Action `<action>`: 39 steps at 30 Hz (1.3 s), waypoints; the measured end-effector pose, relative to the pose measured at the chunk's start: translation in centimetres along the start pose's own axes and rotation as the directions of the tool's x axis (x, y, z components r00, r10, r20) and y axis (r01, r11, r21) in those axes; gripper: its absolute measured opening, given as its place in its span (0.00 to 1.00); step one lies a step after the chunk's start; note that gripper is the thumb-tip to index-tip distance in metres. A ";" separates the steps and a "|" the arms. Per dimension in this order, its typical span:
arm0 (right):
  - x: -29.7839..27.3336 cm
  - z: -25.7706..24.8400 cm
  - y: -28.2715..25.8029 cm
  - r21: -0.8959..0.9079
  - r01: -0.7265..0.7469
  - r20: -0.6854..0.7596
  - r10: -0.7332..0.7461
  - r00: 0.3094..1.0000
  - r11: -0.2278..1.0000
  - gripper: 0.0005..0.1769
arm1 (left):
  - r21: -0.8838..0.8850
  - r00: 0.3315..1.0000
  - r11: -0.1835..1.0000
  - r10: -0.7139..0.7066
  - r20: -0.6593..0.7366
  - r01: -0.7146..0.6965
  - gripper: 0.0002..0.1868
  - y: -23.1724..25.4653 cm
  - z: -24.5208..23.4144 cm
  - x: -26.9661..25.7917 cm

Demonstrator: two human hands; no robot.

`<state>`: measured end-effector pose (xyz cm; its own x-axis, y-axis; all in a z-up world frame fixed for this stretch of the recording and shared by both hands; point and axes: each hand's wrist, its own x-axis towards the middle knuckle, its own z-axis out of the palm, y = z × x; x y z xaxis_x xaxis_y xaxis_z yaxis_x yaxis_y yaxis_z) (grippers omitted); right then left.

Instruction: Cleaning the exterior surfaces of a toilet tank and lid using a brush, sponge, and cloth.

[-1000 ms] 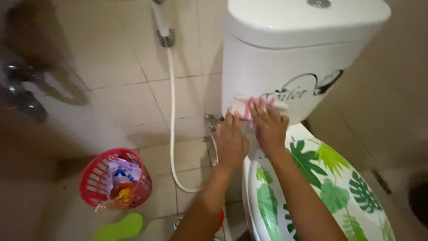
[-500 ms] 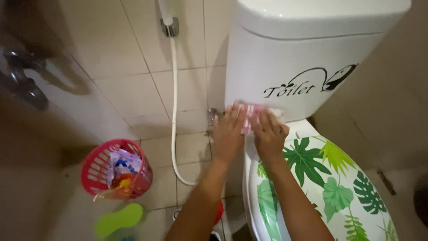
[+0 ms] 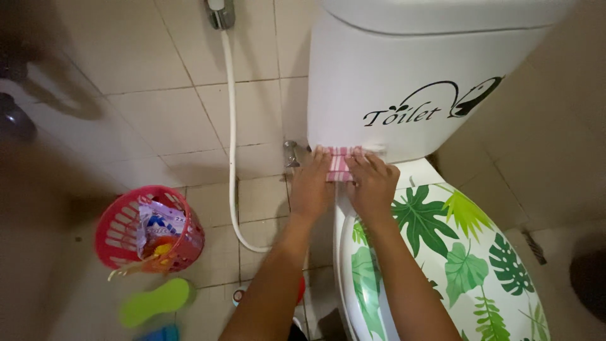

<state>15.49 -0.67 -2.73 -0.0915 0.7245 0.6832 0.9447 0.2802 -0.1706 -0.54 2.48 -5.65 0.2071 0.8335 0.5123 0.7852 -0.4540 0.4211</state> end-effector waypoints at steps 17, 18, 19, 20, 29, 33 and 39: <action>-0.3 0.3 0.6 -0.045 -0.062 -0.084 0.058 0.995 0.997 0.33 | -0.017 0.989 0.997 0.069 -0.130 -0.072 0.39 2.6 -0.5 0.2; -0.4 0.5 0.6 -0.022 -0.092 -0.042 0.091 0.995 0.996 0.34 | -0.063 0.984 0.993 0.090 -0.152 -0.101 0.36 2.4 -0.6 0.1; -0.5 0.7 0.8 -0.017 -0.090 -0.044 0.089 0.995 0.996 0.34 | -0.057 0.984 0.993 0.090 -0.153 -0.100 0.36 2.5 -0.7 0.2; -0.6 0.9 1.0 -0.050 -0.064 -0.037 0.062 0.997 0.997 0.32 | -0.152 0.999 0.988 0.014 -0.029 -0.018 0.38 2.6 -0.8 0.2; 0.2 -0.5 -0.2 -0.126 -0.009 -0.183 -0.014 0.983 0.992 0.35 | -0.046 0.964 0.994 0.088 -0.250 -0.102 0.34 3.7 -2.8 1.3; 0.0 0.0 0.4 -0.028 -0.019 -0.056 0.018 0.998 0.999 0.33 | -0.138 0.999 0.990 0.008 -0.039 -0.013 0.37 3.6 -2.9 0.4; -0.3 -0.1 0.8 -0.027 -0.012 -0.037 0.011 0.999 1.000 0.30 | -0.114 0.996 0.991 -0.068 0.051 0.074 0.32 3.6 -3.1 -0.5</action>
<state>16.34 -0.69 -3.00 -0.0689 0.7036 0.7073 0.9539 0.2542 -0.1599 0.41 -0.53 -2.05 0.1825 0.8776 0.4434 0.7268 -0.4241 0.5402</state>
